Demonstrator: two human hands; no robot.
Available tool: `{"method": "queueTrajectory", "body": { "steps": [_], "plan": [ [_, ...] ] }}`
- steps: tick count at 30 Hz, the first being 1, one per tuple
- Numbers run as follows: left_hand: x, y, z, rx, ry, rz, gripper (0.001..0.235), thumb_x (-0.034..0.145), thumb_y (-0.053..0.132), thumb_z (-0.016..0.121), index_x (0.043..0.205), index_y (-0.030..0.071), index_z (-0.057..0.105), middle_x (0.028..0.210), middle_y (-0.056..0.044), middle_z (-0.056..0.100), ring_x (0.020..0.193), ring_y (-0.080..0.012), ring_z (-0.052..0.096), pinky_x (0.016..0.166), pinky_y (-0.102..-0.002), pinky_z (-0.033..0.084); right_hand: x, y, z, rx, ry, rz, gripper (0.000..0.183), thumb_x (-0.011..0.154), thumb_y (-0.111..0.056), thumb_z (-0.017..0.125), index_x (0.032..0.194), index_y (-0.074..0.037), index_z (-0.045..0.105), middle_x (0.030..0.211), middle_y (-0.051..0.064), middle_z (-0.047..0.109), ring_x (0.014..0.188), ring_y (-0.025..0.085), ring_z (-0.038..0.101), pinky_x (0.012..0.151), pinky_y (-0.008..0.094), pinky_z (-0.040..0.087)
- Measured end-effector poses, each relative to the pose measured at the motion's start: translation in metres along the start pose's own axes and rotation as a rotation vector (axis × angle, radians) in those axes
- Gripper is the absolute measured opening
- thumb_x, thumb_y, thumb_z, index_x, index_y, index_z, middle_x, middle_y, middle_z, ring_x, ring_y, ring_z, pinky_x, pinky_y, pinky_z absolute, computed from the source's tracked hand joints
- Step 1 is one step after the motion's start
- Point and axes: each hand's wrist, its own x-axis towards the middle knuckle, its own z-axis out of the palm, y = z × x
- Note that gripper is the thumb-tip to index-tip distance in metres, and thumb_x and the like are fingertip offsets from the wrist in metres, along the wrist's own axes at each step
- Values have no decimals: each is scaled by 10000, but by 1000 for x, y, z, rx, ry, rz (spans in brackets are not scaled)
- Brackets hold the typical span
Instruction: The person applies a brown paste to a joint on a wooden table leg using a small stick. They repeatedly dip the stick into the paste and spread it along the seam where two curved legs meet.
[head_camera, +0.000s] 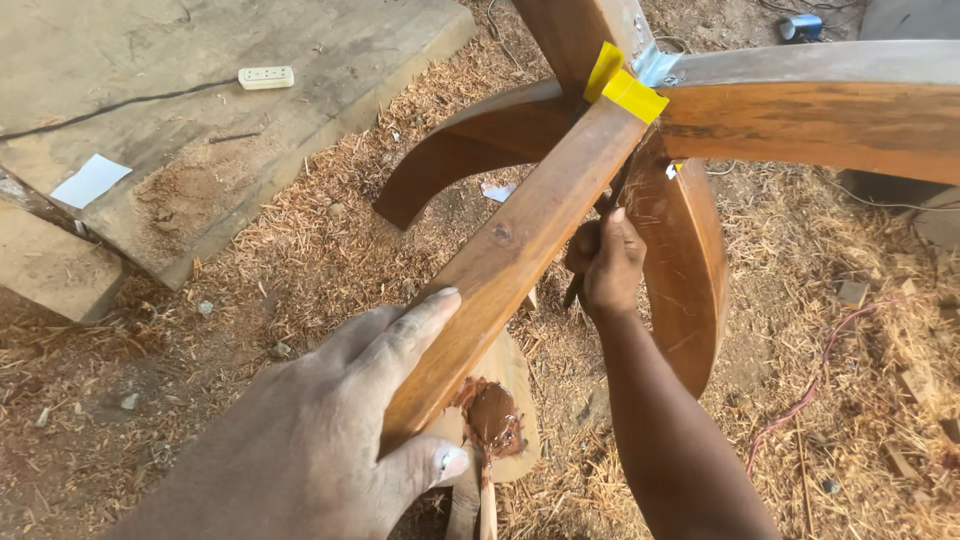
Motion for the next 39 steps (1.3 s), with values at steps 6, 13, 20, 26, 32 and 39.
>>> {"method": "queueTrajectory", "body": {
  "steps": [6,13,20,26,32,39],
  "plan": [
    [-3,10,-13,5,-80,-48,940,904,455,655,1632,110,170,1292,-165,613,1076,-279,711,996,-398,587,-15,-27,30,65,10,125,334,1101,-378,473,1140,-73,603,645,-47,355,509,88,325,468,269,265],
    [-5,18,-24,25,-81,-41,968,912,447,687,1650,101,167,1402,-209,533,1076,-331,735,898,-413,651,-27,-54,51,-76,118,192,416,1088,-345,401,1305,-52,602,653,-44,375,508,85,348,460,263,310],
    [-16,30,-31,40,-98,-33,956,933,434,665,1651,95,133,1469,-198,476,1057,-326,722,944,-423,601,-32,-67,42,-121,136,130,477,1095,-333,353,1388,-10,546,672,-33,434,518,80,402,464,247,353],
    [-19,31,-40,10,-144,-94,940,939,430,641,1642,119,99,1365,-167,527,1077,-297,712,944,-389,615,-49,-44,56,-113,45,65,492,1053,-138,403,1505,36,491,986,62,613,804,134,597,700,268,516],
    [-20,23,-42,-20,-185,-35,917,965,396,616,1628,63,76,1262,-192,524,1038,-298,708,901,-366,631,-60,-28,83,39,167,-50,413,1066,-119,436,1460,2,450,1266,142,634,1124,213,658,998,359,558],
    [-13,19,-40,-38,-220,-53,913,967,391,609,1635,107,55,1324,-210,495,1092,-325,694,905,-366,642,-54,-29,99,122,308,69,335,1057,-149,492,1331,31,561,1187,131,677,1052,233,675,926,371,564]
  ]
}}
